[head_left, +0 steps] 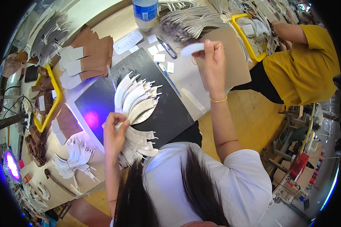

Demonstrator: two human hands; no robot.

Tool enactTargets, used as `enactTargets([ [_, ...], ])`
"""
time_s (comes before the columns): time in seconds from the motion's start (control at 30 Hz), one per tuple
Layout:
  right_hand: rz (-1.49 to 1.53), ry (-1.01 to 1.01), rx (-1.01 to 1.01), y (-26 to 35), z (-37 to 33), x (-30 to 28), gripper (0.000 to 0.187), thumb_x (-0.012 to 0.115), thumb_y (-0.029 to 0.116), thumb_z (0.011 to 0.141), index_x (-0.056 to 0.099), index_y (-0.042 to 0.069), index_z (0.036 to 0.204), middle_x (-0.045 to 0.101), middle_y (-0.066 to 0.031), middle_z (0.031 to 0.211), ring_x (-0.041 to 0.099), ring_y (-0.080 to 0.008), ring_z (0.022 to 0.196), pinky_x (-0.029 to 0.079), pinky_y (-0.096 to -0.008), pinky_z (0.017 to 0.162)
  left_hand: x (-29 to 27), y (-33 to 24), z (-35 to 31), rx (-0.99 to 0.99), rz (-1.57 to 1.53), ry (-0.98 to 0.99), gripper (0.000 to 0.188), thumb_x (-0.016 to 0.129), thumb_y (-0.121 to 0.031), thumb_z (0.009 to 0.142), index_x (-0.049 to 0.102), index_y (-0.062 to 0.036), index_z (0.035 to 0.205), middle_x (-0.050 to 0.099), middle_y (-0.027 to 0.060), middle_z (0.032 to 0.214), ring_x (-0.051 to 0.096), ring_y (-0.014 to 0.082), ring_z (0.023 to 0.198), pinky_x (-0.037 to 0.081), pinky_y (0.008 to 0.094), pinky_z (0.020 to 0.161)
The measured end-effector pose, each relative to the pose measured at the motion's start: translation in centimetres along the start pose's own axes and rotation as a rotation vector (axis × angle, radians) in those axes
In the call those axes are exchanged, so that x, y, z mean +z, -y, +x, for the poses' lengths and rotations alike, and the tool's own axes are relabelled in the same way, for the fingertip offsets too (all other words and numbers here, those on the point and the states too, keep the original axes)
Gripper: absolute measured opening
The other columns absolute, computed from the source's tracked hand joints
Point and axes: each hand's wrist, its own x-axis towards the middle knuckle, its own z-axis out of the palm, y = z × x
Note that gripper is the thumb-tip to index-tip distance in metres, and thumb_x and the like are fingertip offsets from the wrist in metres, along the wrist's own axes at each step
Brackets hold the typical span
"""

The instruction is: The person repeatedly picks up white fabric strips from a pile, separates them, and places them onto a black mat on the table. The person continues this process throughout the clip, handling the strips one at a time or in small groups.

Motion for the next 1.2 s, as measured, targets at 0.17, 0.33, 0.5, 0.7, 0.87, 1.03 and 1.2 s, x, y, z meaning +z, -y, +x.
enactTargets([
  [0.17, 0.311, 0.127, -0.02, 1.8, -2.5, 3.2, 0.021, 0.057, 0.017, 0.103, 0.051, 0.003, 0.089, 0.071, -0.0126, 0.09, 0.065, -0.0113, 0.079, 0.053, -0.0266, 0.072, -0.4, -1.9, 0.1, 0.041, 0.191, 0.061, 0.015, 0.069, -0.003, 0.088, 0.067, 0.0008, 0.102, 0.065, 0.0091, 0.093, 0.061, 0.0194, 0.092, 0.046, 0.0308, 0.087],
  [0.33, 0.64, 0.366, 0.042, 0.3, -3.8, 3.7, 0.024, 0.058, 0.016, 0.102, 0.046, 0.008, 0.083, 0.071, -0.0198, 0.101, 0.071, -0.0228, 0.092, 0.057, -0.0328, 0.083, -0.8, -3.5, 0.2, -0.018, 0.179, 0.161, 0.012, 0.068, 0.0, 0.087, 0.068, 0.0015, 0.099, 0.067, 0.0081, 0.095, 0.062, 0.018, 0.09, 0.047, 0.0306, 0.084],
  [0.5, 0.431, 0.65, 0.32, 0.7, -4.1, 3.2, 0.014, 0.062, 0.016, 0.099, 0.054, 0.004, 0.099, 0.061, -0.0058, 0.093, 0.068, -0.014, 0.078, 0.056, -0.028, 0.069, -0.8, -2.7, 0.5, 0.051, 0.172, 0.194, 0.012, 0.068, 0.001, 0.086, 0.071, 0.0015, 0.097, 0.069, 0.0085, 0.097, 0.064, 0.0166, 0.09, 0.049, 0.0291, 0.082],
  [0.7, 0.263, 0.648, 0.33, 1.3, -4.7, 3.3, 0.028, 0.063, 0.006, 0.095, 0.055, 0.004, 0.121, 0.065, -0.0068, 0.105, 0.066, -0.0086, 0.081, 0.051, -0.0208, 0.061, -1.5, -2.3, 0.9, -0.019, 0.109, 0.24, 0.019, 0.067, -0.001, 0.087, 0.072, 0.0012, 0.105, 0.07, 0.01, 0.103, 0.067, 0.0186, 0.096, 0.051, 0.0304, 0.09],
  [0.87, 0.212, 0.692, 0.172, 1.0, -5.2, 3.9, 0.014, 0.062, 0.003, 0.096, 0.066, -0.002, 0.108, 0.063, -0.0086, 0.11, 0.066, -0.0113, 0.08, 0.055, -0.0227, 0.069, -1.7, -2.1, 1.1, 0.019, 0.017, 0.244, 0.032, 0.066, 0.001, 0.085, 0.065, 0.0014, 0.116, 0.068, 0.0081, 0.107, 0.064, 0.0164, 0.102, 0.049, 0.0307, 0.094],
  [1.03, -0.035, 0.756, 0.319, 1.9, -6.2, 5.0, 0.014, 0.069, 0.002, 0.091, 0.072, 0.0, 0.104, 0.064, -0.0044, 0.098, 0.065, -0.0088, 0.076, 0.056, -0.0223, 0.072, -2.2, -2.6, 1.0, -0.099, -0.107, 0.293, 0.044, 0.07, 0.001, 0.082, 0.057, -0.0001, 0.124, 0.063, 0.0051, 0.11, 0.057, 0.0123, 0.106, 0.044, 0.027, 0.096],
  [1.2, 0.002, 0.859, 0.305, 0.7, -8.0, 6.2, 0.017, 0.066, 0.001, 0.094, 0.069, -0.002, 0.11, 0.062, -0.0057, 0.103, 0.069, -0.0128, 0.084, 0.057, -0.0238, 0.075, -2.1, -3.0, 1.0, -0.107, -0.11, 0.32, 0.043, 0.07, -0.002, 0.084, 0.056, 0.0004, 0.125, 0.064, 0.0047, 0.109, 0.058, 0.0105, 0.103, 0.046, 0.0254, 0.091],
])
